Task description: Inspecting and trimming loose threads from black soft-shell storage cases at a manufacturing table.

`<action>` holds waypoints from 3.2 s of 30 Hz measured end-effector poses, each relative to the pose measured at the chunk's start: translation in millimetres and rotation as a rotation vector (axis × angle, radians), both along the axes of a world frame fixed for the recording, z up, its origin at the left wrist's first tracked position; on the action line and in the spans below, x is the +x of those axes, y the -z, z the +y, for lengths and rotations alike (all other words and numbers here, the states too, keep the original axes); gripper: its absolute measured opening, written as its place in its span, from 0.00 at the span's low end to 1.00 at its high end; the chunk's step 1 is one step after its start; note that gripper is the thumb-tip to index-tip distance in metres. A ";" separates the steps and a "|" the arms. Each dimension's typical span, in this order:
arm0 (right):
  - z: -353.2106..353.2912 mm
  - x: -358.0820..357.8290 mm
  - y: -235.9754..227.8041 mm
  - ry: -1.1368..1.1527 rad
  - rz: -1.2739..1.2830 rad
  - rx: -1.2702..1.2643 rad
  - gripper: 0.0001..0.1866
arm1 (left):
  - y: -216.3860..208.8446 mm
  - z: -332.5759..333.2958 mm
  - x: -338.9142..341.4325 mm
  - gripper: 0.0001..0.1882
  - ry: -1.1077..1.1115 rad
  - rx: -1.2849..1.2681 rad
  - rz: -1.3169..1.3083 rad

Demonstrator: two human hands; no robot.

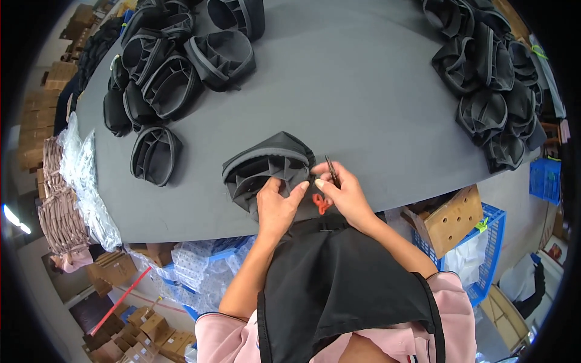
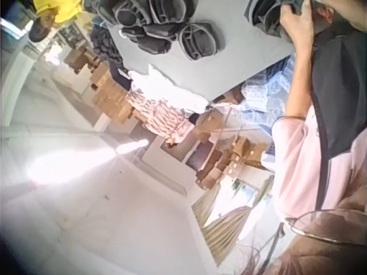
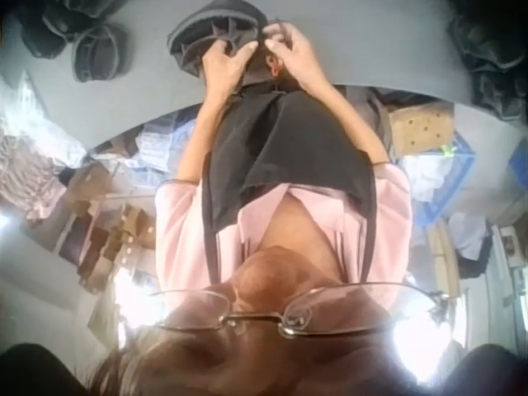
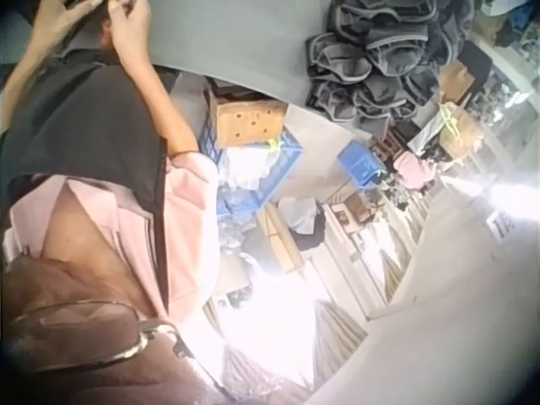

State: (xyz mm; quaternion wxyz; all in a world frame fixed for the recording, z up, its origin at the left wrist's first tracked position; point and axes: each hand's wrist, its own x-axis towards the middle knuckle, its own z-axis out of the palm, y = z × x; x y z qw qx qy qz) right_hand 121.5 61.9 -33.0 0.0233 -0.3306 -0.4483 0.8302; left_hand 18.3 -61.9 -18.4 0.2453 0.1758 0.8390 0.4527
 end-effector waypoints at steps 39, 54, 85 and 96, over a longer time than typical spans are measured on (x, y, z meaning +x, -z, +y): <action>7.3 16.6 -36.9 -0.035 0.106 1.241 0.11 | 12.1 6.9 9.6 0.22 -0.129 0.139 -0.073; 13.4 20.9 -28.8 -0.136 0.095 0.998 0.09 | 6.4 4.6 -13.4 0.14 -0.042 0.209 -0.599; 19.8 -2.7 -15.4 0.044 -0.071 0.320 0.11 | -9.9 6.0 -24.8 0.15 0.049 0.115 -0.700; 48.3 44.2 -22.3 0.055 0.164 -0.142 0.08 | -4.5 7.7 -32.3 0.18 0.066 0.125 -0.648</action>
